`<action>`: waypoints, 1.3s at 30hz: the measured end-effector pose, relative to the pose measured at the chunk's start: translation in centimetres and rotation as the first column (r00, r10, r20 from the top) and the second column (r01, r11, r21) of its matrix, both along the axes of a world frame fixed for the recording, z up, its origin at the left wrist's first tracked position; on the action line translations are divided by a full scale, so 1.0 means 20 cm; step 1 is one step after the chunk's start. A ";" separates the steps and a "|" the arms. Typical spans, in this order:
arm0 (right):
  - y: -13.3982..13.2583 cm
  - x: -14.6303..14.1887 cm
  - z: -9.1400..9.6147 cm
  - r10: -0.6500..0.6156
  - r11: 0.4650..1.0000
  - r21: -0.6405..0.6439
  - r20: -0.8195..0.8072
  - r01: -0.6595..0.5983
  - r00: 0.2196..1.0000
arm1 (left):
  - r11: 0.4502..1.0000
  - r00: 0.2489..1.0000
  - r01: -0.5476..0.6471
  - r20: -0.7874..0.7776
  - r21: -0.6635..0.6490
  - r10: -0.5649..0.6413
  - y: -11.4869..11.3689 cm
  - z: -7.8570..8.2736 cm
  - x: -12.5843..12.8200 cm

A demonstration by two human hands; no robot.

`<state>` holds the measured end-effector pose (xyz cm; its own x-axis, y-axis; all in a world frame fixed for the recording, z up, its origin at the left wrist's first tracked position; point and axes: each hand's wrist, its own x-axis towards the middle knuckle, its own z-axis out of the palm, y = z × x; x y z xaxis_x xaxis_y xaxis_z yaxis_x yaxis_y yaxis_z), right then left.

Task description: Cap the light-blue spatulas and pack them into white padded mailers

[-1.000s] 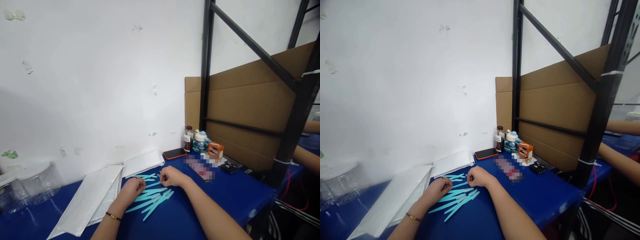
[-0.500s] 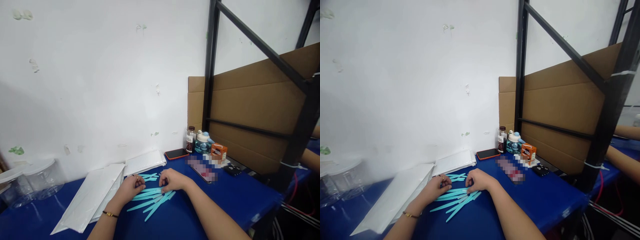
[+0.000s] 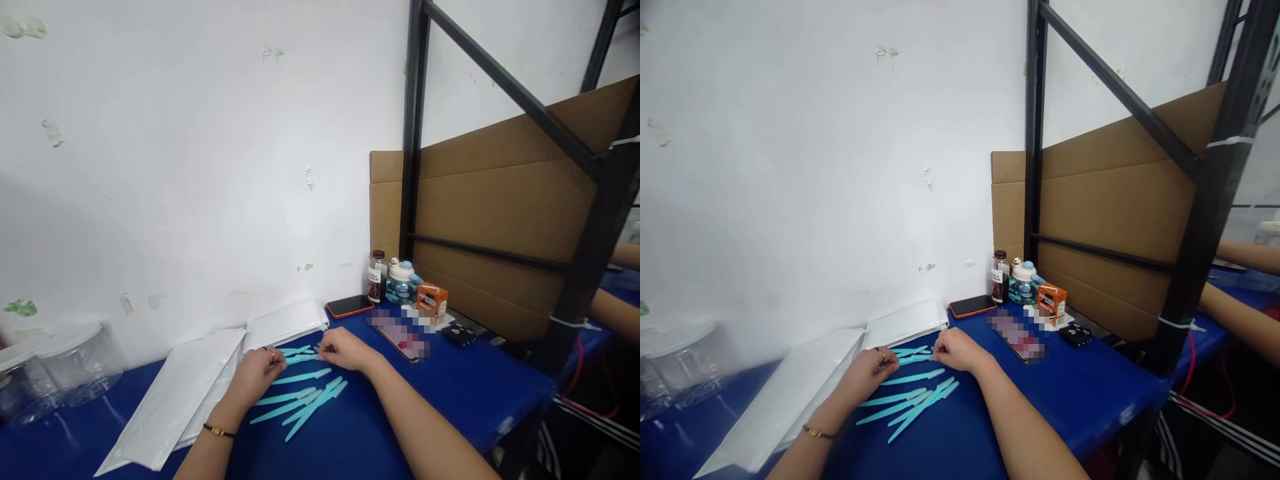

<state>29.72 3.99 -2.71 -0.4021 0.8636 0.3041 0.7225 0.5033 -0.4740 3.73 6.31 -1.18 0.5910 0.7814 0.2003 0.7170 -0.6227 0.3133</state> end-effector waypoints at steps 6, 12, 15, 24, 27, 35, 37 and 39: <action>0.03 0.10 0.00 -0.210 0.978 -0.001 0.029 0.210 0.977 | 0.987 0.987 -0.157 -0.027 0.037 0.158 0.06 -0.03 -0.08; -0.01 -0.02 -0.01 0.050 0.998 -0.047 0.004 -0.050 0.999 | 0.998 0.997 -0.060 0.052 0.017 0.059 -0.01 -0.01 0.00; -0.02 -0.06 -0.02 0.077 0.996 -0.044 0.088 -0.073 0.993 | 0.996 0.997 0.078 -0.002 -0.043 -0.078 -0.04 -0.02 0.05; -0.01 -0.05 -0.01 0.049 0.999 0.015 0.098 -0.050 0.994 | 0.999 0.998 0.044 -0.045 0.008 -0.043 0.00 -0.03 0.04; 0.00 0.02 0.01 -0.093 0.996 0.024 0.088 0.091 0.992 | 0.997 0.997 -0.066 -0.039 0.035 0.067 0.03 -0.01 -0.04; -0.05 -0.06 0.03 0.104 0.993 -0.054 -0.043 -0.106 0.994 | 0.982 1.000 -0.010 0.015 -0.188 0.013 0.01 -0.01 -0.06; -0.06 -0.11 0.02 0.173 0.981 -0.083 -0.015 -0.173 0.985 | 0.936 0.998 0.051 -0.019 -0.348 -0.061 -0.01 -0.01 -0.04; -0.07 -0.13 0.03 0.184 0.979 -0.091 -0.004 -0.183 0.983 | 0.910 0.996 0.063 -0.037 -0.410 -0.085 -0.02 -0.01 -0.03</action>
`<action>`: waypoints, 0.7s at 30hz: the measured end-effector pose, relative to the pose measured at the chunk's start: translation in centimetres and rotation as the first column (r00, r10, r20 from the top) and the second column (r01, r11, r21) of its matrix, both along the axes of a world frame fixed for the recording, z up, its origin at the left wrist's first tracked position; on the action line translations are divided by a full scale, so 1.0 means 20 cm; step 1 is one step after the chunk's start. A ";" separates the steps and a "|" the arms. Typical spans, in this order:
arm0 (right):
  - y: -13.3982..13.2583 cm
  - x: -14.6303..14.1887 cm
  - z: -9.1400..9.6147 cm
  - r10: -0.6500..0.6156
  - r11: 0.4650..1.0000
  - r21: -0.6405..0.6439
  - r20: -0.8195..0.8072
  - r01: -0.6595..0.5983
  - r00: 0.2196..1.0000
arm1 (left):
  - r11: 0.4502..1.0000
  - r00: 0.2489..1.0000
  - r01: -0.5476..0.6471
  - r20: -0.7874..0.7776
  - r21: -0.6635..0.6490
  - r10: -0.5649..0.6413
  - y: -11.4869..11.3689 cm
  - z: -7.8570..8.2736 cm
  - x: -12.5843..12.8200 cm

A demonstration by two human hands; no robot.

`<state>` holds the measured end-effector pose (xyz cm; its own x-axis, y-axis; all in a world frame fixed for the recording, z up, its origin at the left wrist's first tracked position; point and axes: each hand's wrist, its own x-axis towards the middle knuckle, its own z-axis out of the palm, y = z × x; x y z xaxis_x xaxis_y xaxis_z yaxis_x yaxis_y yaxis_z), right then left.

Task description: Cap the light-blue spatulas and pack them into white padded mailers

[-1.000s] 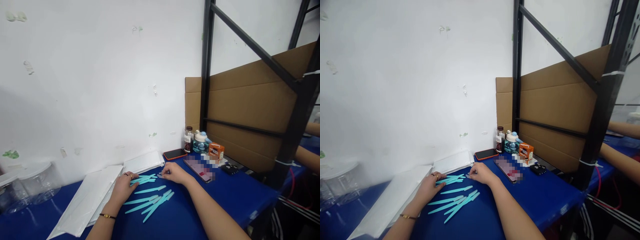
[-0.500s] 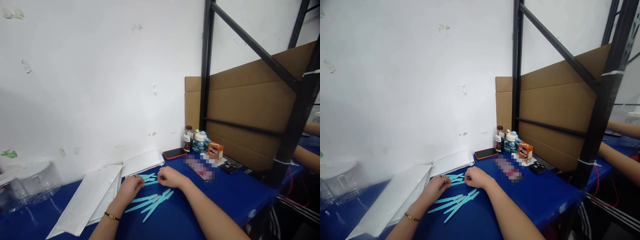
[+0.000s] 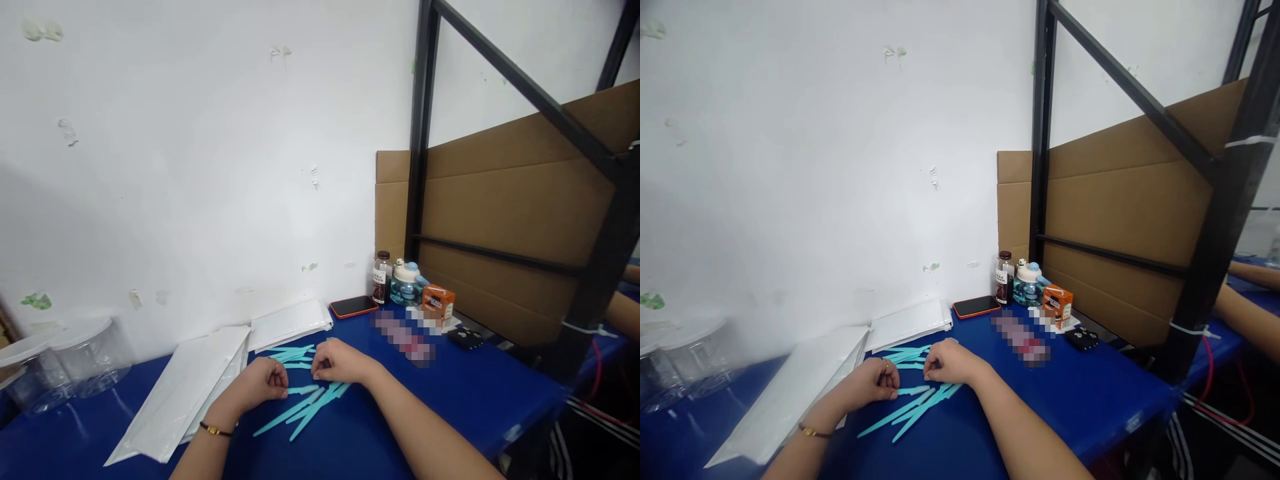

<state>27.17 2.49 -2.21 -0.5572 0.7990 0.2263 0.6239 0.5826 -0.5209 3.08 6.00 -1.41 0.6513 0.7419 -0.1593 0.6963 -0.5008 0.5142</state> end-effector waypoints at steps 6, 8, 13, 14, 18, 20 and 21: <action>0.01 -0.02 0.00 -0.038 0.998 -0.043 0.002 0.038 0.999 | 0.986 0.999 0.021 0.026 0.164 -0.025 -0.03 0.03 0.03; 0.02 -0.01 -0.01 -0.058 0.998 -0.036 -0.004 0.058 0.998 | 0.977 0.999 0.017 0.047 0.211 -0.028 -0.03 0.04 0.03; 0.07 0.12 -0.01 -0.242 0.970 0.020 -0.009 0.242 0.970 | 0.950 0.998 -0.056 0.023 0.307 0.051 0.02 0.03 -0.04; 0.07 0.15 0.00 -0.284 0.959 0.017 0.003 0.284 0.959 | 0.949 0.997 -0.070 0.006 0.308 0.071 0.03 0.02 -0.05; 0.06 0.20 0.02 -0.314 0.948 0.045 -0.034 0.316 0.949 | 0.934 0.992 -0.128 0.051 0.334 0.118 0.02 0.02 -0.05; 0.04 0.17 0.02 -0.206 0.978 0.016 -0.092 0.208 0.974 | 0.949 0.988 -0.143 0.094 0.281 0.121 0.00 0.03 -0.02; 0.03 0.14 0.02 -0.135 0.991 -0.012 -0.103 0.135 0.985 | 0.967 0.989 -0.131 0.098 0.220 0.112 -0.01 0.03 -0.01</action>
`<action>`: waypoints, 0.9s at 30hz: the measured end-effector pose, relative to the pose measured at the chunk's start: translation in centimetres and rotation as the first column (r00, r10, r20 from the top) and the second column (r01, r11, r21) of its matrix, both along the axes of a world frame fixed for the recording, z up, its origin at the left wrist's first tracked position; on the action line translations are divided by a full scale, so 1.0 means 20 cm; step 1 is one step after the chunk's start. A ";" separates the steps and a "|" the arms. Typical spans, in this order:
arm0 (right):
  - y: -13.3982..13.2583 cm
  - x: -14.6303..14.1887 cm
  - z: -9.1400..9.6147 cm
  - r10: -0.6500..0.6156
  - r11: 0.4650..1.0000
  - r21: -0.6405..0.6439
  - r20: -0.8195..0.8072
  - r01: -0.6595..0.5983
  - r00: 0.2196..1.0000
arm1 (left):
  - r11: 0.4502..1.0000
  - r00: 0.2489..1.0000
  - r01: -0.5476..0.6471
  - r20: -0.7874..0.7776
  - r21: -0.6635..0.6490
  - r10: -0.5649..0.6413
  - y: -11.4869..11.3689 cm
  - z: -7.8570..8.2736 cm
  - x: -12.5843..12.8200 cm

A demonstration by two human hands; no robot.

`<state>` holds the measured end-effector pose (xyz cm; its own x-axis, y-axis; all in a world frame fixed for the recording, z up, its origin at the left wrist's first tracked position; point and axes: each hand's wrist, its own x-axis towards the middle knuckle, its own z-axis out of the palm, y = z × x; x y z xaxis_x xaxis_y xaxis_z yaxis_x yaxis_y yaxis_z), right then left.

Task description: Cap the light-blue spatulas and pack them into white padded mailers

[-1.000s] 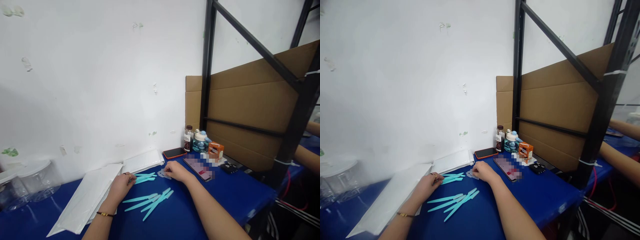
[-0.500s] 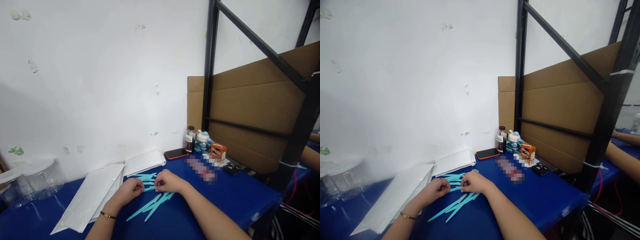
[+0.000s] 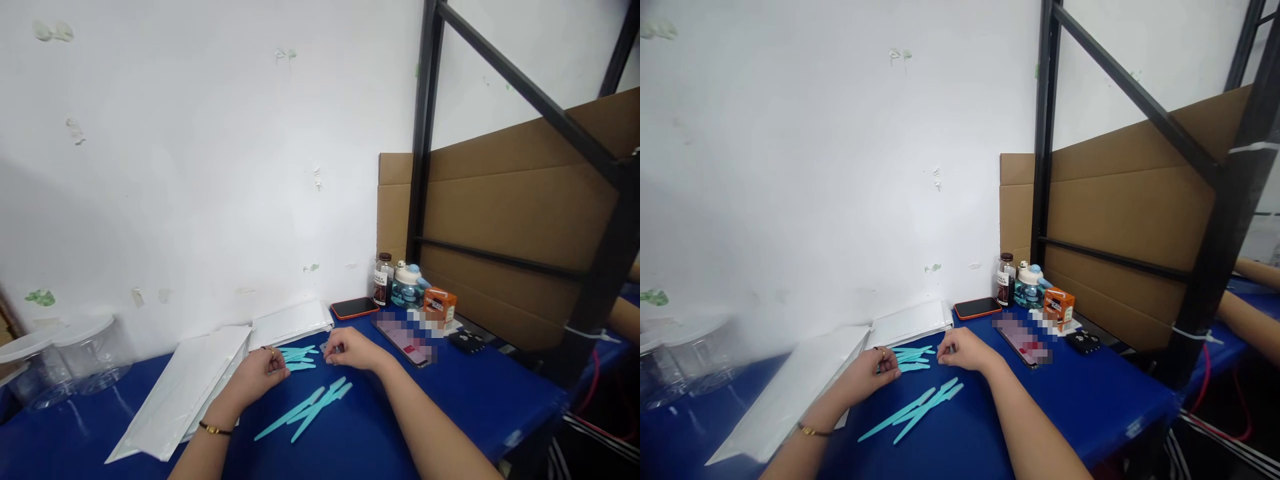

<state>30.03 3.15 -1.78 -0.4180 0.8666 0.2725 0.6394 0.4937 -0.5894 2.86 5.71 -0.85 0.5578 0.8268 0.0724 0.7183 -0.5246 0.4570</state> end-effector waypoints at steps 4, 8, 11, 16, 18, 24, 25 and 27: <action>-0.02 -0.11 -0.03 0.190 0.977 -0.115 0.069 -0.182 0.979 | 0.957 0.990 0.113 -0.056 -0.267 -0.132 -0.06 -0.01 0.05; -0.01 -0.17 -0.07 0.208 0.973 -0.127 0.135 -0.191 0.969 | 0.969 0.985 0.097 -0.119 -0.227 -0.127 -0.08 -0.02 0.09; -0.01 -0.17 -0.07 0.149 0.987 -0.074 0.151 -0.139 0.977 | 0.982 0.986 0.112 -0.104 -0.150 -0.128 -0.07 -0.03 0.10; 0.00 -0.13 -0.03 0.000 0.994 -0.105 0.010 0.001 1.000 | 0.993 0.995 0.078 -0.048 -0.085 -0.082 -0.04 -0.02 0.09; 0.00 -0.12 -0.03 -0.037 0.991 -0.133 -0.069 0.028 0.997 | 0.997 0.996 0.069 -0.051 -0.017 -0.070 -0.04 -0.01 0.09; 0.03 -0.09 -0.05 -0.053 0.986 -0.164 -0.164 0.026 0.985 | 0.997 0.994 0.044 -0.106 0.058 -0.038 -0.01 0.00 0.05; 0.04 -0.07 -0.06 -0.084 0.984 -0.168 -0.167 0.056 0.982 | 0.997 0.994 0.022 -0.110 0.068 -0.014 0.01 0.00 0.03; 0.06 -0.03 -0.07 -0.153 0.978 -0.166 -0.155 0.127 0.976 | 0.996 0.992 -0.029 -0.120 0.080 0.039 0.04 -0.01 -0.01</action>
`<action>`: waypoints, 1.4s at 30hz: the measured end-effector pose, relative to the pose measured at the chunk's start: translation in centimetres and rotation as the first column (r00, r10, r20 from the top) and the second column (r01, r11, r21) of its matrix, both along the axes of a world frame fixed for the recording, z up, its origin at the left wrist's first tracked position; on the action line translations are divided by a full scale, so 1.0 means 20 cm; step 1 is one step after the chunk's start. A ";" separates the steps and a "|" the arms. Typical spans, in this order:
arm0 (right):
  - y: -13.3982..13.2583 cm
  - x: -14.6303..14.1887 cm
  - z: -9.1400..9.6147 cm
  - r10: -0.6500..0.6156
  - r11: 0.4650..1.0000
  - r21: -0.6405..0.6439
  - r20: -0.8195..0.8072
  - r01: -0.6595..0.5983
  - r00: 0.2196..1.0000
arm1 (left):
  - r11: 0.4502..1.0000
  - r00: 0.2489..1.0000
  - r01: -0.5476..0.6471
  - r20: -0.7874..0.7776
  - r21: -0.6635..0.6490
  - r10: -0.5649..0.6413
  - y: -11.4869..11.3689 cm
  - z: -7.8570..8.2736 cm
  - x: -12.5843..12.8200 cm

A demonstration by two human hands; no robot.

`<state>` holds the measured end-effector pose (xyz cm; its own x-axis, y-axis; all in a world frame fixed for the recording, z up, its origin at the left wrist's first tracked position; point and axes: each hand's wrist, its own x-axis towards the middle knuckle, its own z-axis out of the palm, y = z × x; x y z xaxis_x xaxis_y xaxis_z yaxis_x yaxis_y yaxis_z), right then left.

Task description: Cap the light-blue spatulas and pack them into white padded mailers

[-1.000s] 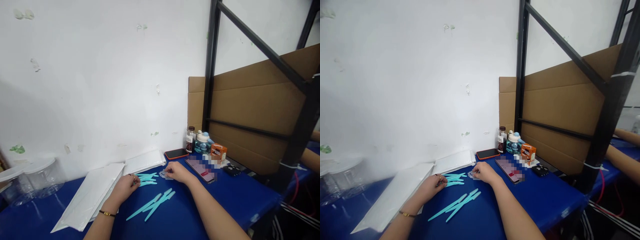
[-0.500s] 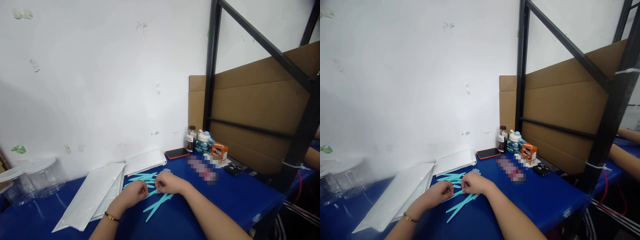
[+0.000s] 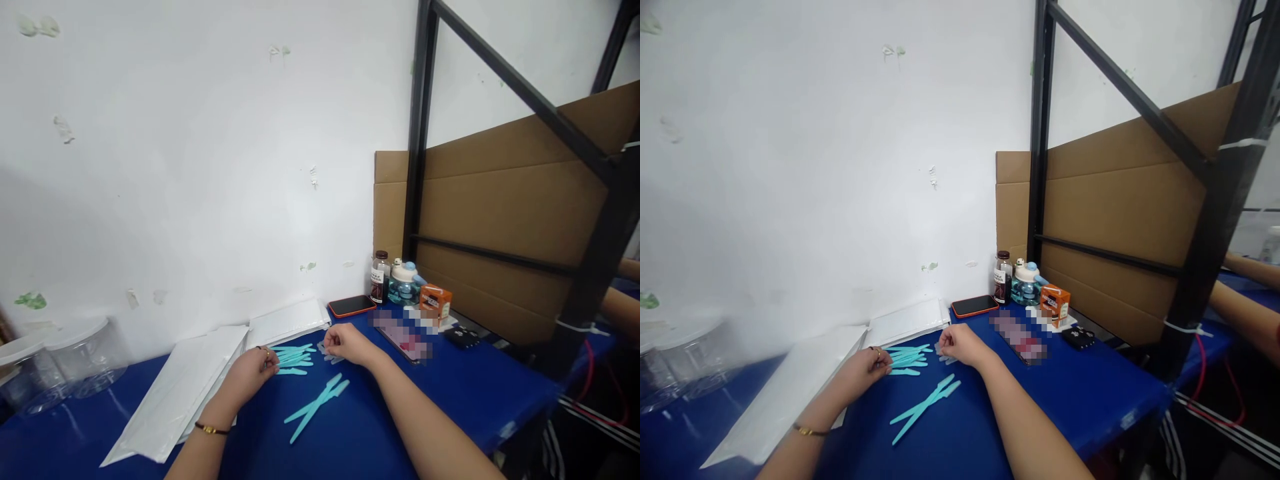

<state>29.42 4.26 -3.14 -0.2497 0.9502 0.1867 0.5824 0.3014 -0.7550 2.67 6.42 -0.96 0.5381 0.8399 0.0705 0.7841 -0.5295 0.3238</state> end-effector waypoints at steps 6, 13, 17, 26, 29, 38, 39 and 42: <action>-0.03 0.06 0.05 0.060 0.987 0.138 0.119 -0.077 0.991 | 0.998 0.997 -0.044 0.058 0.041 0.042 0.00 0.00 -0.01; -0.07 0.01 0.07 0.321 0.947 -0.080 0.291 -0.311 0.901 | 0.984 0.992 0.099 0.095 -0.145 -0.086 -0.17 0.00 0.18; -0.06 -0.01 0.05 0.322 0.946 -0.070 0.290 -0.316 0.901 | 0.975 0.993 0.122 0.022 -0.184 -0.120 -0.18 -0.04 0.22; -0.04 -0.05 0.00 0.205 0.966 0.072 0.367 -0.248 0.907 | 0.993 1.000 -0.011 0.000 -0.119 0.011 -0.19 -0.07 0.23; -0.04 -0.06 0.00 0.204 0.967 0.059 0.395 -0.246 0.896 | 0.989 1.000 -0.011 -0.023 -0.147 0.008 -0.18 -0.08 0.24; -0.04 0.05 0.06 -0.002 0.997 0.075 0.302 -0.021 0.953 | 0.994 0.995 -0.100 -0.004 -0.039 0.100 -0.04 -0.01 0.04; -0.03 0.06 0.06 -0.025 0.997 0.071 0.307 0.004 0.951 | 0.992 0.993 -0.118 -0.010 -0.044 0.118 -0.03 -0.01 0.01; -0.04 0.08 0.07 -0.061 0.997 0.064 0.285 0.045 0.956 | 0.987 0.988 -0.155 -0.011 -0.052 0.155 0.00 -0.01 -0.03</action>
<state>31.11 3.46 -1.69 -0.2502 0.9535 0.1682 0.7883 0.3015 -0.5365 2.11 6.38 -1.26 0.4016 0.9156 0.0209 0.8577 -0.3841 0.3418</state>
